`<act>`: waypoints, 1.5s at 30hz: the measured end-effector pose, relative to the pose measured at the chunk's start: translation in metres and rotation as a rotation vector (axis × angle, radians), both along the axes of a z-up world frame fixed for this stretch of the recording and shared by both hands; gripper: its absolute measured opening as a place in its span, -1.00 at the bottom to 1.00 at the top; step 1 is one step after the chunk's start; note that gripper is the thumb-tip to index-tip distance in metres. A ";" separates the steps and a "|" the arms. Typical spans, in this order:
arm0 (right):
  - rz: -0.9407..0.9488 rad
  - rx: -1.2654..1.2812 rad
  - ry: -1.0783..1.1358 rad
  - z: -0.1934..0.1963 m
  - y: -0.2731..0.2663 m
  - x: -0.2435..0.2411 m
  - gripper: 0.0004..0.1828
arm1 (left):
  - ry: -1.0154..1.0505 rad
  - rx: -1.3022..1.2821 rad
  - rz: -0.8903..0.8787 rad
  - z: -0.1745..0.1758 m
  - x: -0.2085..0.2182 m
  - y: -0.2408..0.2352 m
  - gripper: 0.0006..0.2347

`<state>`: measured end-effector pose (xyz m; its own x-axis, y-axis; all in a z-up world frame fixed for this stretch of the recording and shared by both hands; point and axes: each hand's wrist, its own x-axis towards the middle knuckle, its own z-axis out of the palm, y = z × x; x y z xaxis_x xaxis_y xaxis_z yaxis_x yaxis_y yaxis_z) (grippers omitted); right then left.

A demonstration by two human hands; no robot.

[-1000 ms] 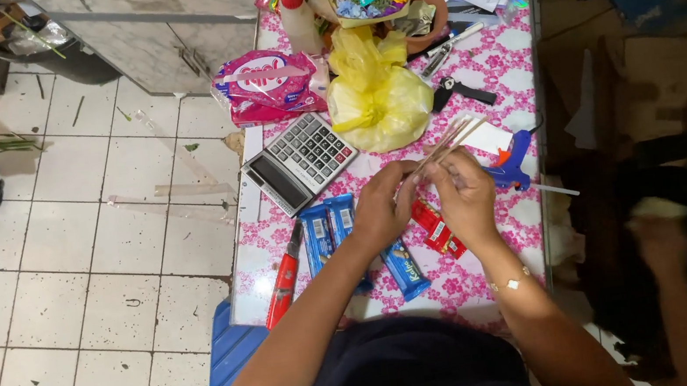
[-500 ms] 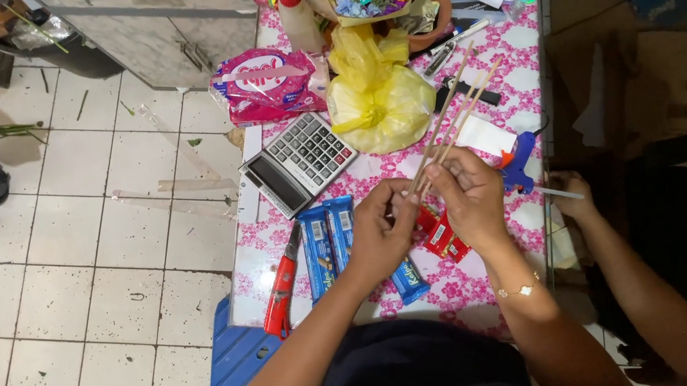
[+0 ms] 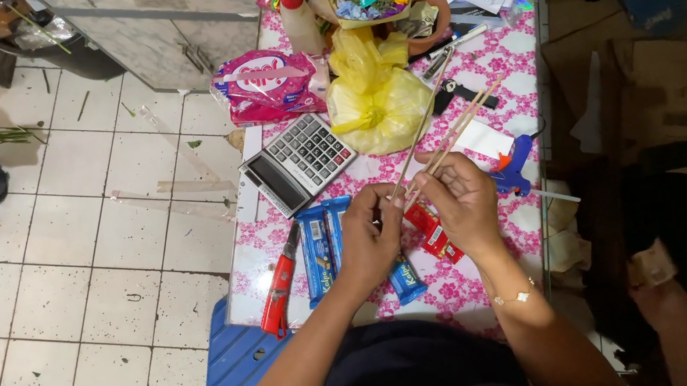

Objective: The person unpacks various snack bars and cookies from a blue plastic bag onto a tiled counter. They then move to a nearby table with a floral tablecloth, where they arrange the snacks and handle wooden skewers.

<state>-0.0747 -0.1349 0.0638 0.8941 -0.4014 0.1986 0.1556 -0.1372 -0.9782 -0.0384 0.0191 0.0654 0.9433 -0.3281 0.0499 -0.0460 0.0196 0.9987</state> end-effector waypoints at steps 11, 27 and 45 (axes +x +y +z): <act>0.206 0.460 -0.006 -0.006 -0.009 0.003 -0.71 | 0.091 -0.128 -0.012 -0.010 -0.004 0.002 -0.87; 0.104 0.202 -0.036 0.000 -0.001 0.006 -0.83 | 0.201 -0.255 -0.114 -0.004 -0.009 0.006 -0.86; 0.268 0.364 -0.076 -0.006 -0.001 0.002 -0.72 | 0.099 -0.110 -0.048 -0.018 -0.002 0.012 -0.87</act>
<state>-0.0728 -0.1355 0.0581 0.9643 -0.2140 0.1561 0.2116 0.2681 -0.9399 -0.0406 0.0311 0.0470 0.9288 -0.3705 -0.0044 0.0562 0.1292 0.9900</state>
